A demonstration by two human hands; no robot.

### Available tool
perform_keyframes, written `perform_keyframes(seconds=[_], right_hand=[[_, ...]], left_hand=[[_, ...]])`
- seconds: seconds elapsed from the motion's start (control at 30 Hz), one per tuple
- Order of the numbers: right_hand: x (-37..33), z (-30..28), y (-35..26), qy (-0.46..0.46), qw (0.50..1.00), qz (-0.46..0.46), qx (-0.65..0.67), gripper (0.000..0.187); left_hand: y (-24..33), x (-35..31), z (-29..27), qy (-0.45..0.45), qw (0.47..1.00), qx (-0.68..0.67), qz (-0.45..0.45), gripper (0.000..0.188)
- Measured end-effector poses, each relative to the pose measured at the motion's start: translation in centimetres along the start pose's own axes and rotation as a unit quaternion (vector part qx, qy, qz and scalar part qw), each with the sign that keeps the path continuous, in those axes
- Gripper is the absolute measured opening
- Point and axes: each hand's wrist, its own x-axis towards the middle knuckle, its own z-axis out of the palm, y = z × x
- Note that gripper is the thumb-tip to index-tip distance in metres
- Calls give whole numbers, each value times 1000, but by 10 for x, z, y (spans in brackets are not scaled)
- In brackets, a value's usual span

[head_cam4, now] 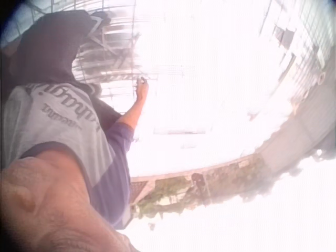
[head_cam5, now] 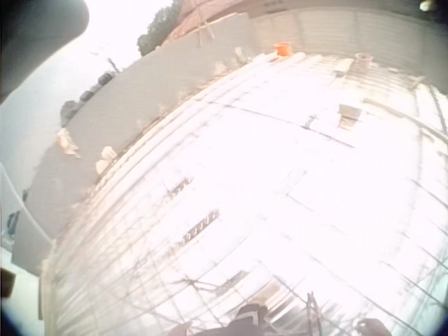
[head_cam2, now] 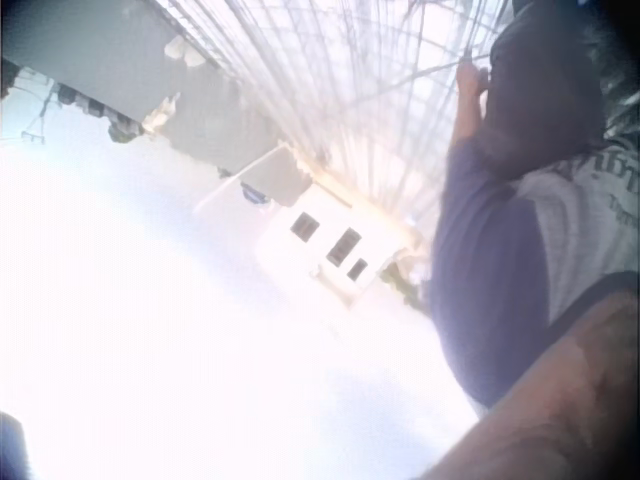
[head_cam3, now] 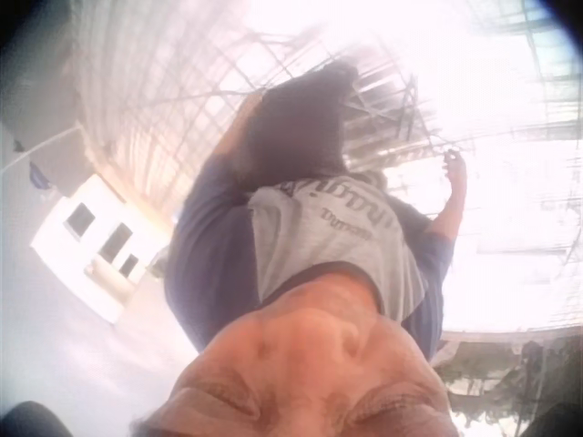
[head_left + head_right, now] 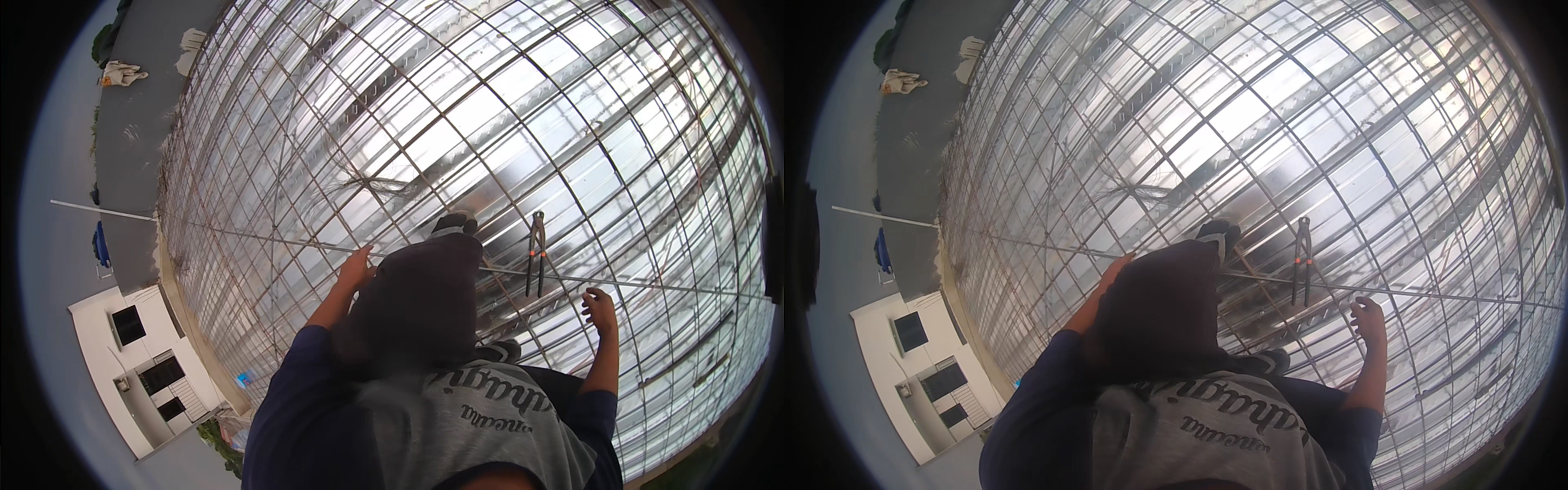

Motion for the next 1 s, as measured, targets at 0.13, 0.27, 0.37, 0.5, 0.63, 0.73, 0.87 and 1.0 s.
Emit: perform_keyframes(seconds=[0.13,0.27,0.37,0.5,0.63,0.73,0.87,1.0], right_hand=[[-8,5,3,11,999,27,30,47],[-23,4,17,27,995,79,53,47],[-36,3,25,42,990,115,66,47],[-50,5,18,63,986,146,55,46],[-52,8,10,62,986,140,68,47],[-43,11,2,54,989,123,66,48],[-32,13,-14,56,991,108,61,49],[-29,11,-19,55,992,97,65,48]], left_hand=[[30,44,-57,99,987,112,-49,73],[35,106,-76,129,965,225,-43,74],[45,142,-77,120,949,290,-35,78],[55,174,-64,84,955,283,19,71],[58,169,-57,98,958,262,58,58],[51,167,-62,55,962,267,35,52],[55,163,-79,8,952,304,29,32],[51,159,-101,88,953,257,133,22]])
